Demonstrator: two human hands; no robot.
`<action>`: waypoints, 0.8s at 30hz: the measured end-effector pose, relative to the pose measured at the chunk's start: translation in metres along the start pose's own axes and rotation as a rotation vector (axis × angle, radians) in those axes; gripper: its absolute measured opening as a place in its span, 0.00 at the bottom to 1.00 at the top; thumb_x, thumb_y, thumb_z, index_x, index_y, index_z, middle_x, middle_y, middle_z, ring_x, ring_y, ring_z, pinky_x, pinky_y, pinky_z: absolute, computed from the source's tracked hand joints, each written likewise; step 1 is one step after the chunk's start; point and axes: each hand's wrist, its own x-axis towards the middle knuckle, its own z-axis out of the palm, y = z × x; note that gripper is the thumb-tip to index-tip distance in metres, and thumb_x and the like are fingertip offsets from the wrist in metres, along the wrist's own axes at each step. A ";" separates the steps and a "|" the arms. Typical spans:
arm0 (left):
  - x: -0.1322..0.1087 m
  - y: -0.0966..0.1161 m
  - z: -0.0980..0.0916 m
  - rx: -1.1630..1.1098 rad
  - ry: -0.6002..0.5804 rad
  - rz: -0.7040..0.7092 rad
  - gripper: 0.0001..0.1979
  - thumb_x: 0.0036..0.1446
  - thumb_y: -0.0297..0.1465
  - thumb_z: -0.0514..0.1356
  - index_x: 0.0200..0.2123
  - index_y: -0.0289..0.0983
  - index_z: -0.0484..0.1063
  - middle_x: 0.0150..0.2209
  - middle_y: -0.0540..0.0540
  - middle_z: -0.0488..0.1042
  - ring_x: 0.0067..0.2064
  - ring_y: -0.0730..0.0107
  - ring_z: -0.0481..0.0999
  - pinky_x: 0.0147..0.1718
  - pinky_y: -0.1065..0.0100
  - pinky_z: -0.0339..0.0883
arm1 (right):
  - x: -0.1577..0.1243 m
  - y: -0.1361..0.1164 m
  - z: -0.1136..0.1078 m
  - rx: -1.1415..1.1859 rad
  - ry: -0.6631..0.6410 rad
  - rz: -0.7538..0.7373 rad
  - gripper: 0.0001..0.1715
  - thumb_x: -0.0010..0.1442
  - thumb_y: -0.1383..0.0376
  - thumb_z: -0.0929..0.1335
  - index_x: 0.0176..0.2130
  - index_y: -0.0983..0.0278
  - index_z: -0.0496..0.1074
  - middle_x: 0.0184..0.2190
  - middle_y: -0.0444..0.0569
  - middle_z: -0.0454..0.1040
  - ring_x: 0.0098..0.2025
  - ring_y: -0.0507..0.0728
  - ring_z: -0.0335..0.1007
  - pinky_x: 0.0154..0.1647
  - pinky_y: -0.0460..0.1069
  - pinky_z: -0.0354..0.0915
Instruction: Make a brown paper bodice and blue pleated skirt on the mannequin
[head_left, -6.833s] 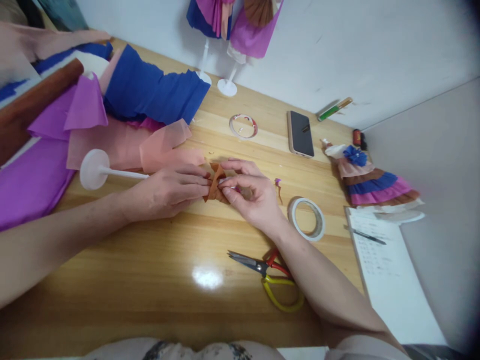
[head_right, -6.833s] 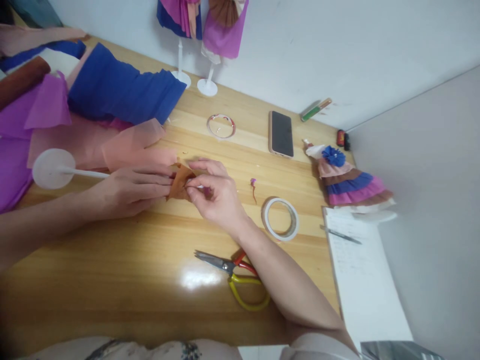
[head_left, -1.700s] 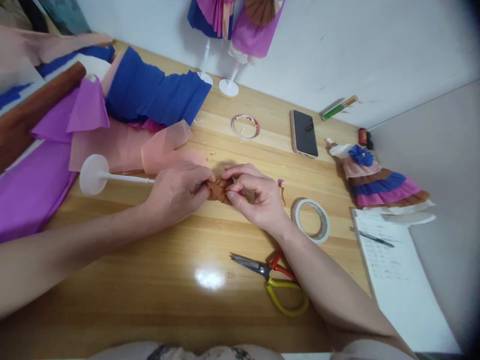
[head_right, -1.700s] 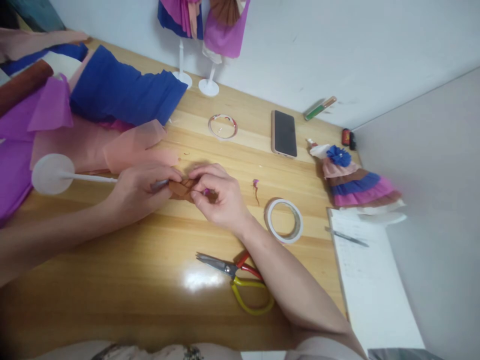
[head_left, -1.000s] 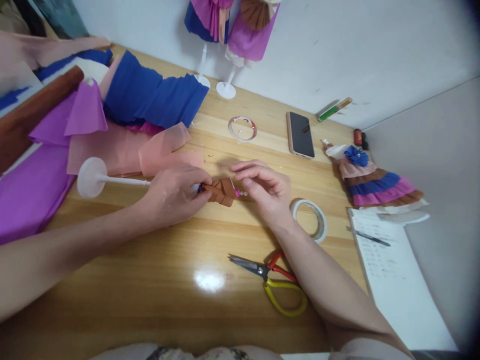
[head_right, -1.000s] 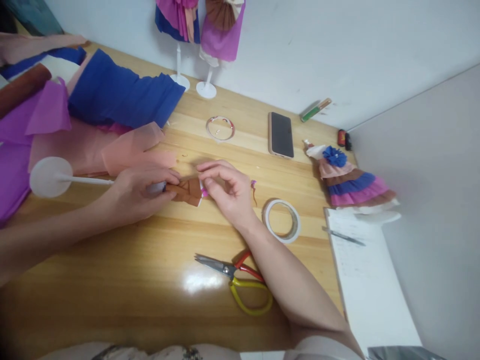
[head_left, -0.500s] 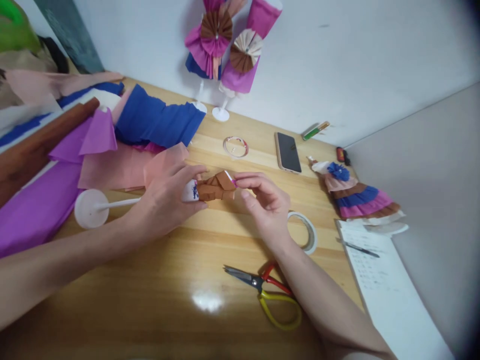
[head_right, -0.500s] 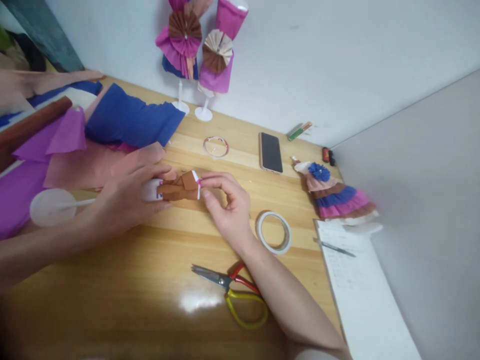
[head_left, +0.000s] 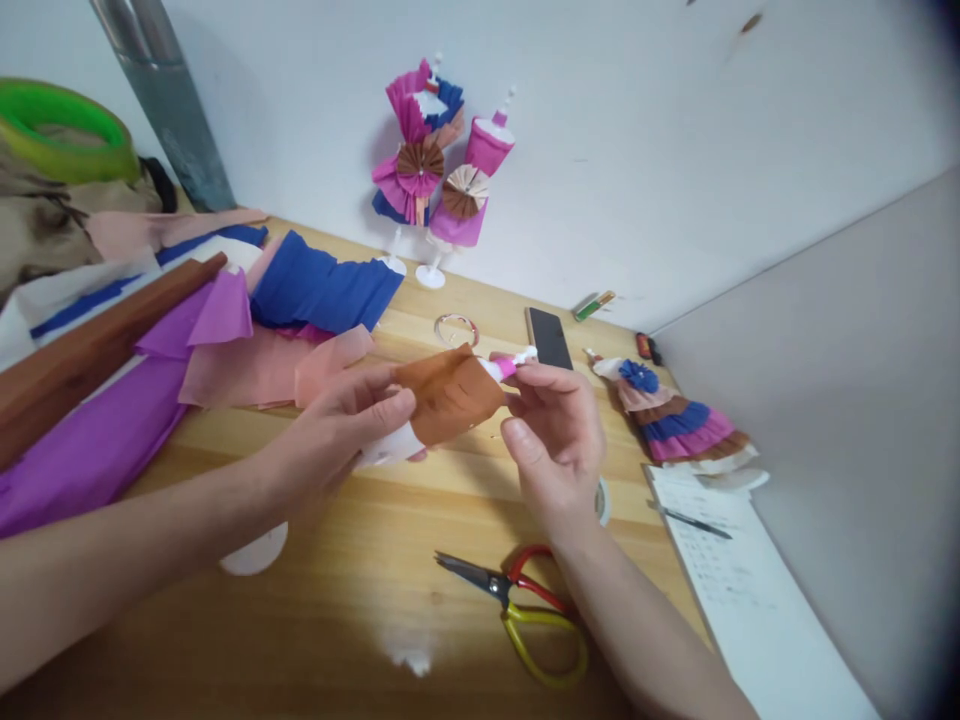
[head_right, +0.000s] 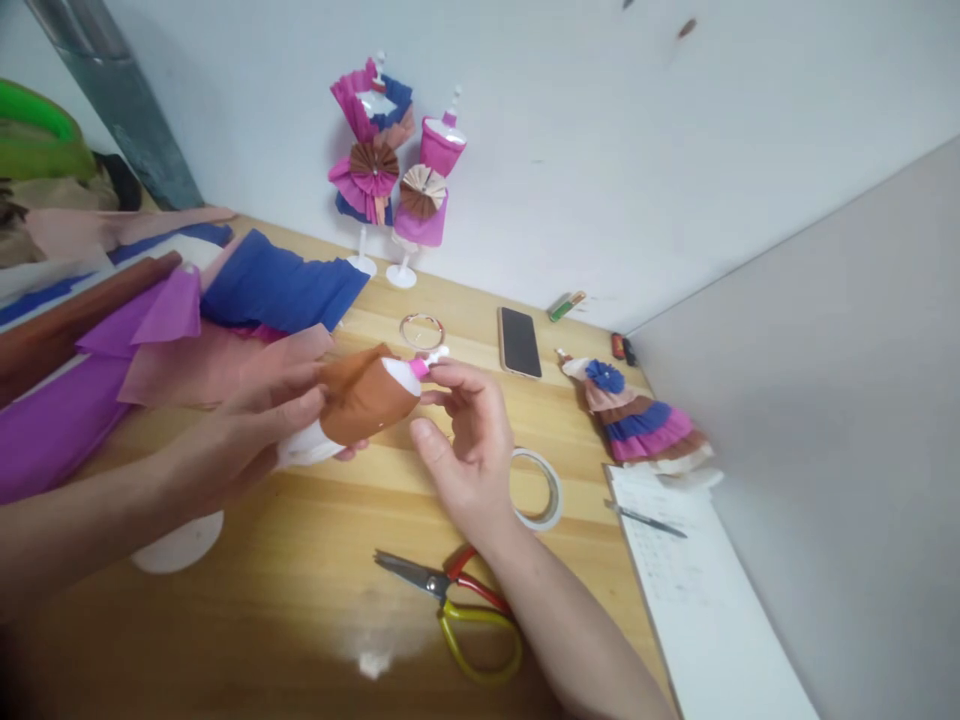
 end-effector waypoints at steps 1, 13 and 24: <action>0.000 -0.002 0.003 -0.088 -0.007 -0.058 0.19 0.60 0.44 0.62 0.49 0.39 0.76 0.39 0.42 0.79 0.37 0.64 0.79 0.37 0.64 0.75 | 0.001 -0.001 -0.001 -0.004 0.003 -0.002 0.16 0.62 0.58 0.71 0.49 0.55 0.69 0.49 0.52 0.73 0.54 0.59 0.71 0.49 0.54 0.72; 0.006 -0.012 0.026 -0.346 0.000 -0.093 0.20 0.68 0.44 0.51 0.43 0.35 0.74 0.33 0.42 0.79 0.29 0.68 0.78 0.25 0.71 0.73 | 0.006 -0.007 -0.006 0.090 0.003 0.110 0.11 0.66 0.55 0.67 0.45 0.57 0.72 0.52 0.52 0.75 0.50 0.58 0.74 0.46 0.54 0.74; 0.020 -0.004 0.036 -0.282 0.009 -0.047 0.28 0.67 0.51 0.45 0.40 0.35 0.74 0.26 0.44 0.78 0.22 0.66 0.74 0.21 0.65 0.67 | 0.017 -0.022 -0.007 0.147 -0.032 0.084 0.12 0.64 0.57 0.70 0.47 0.56 0.73 0.42 0.48 0.79 0.35 0.54 0.78 0.38 0.52 0.75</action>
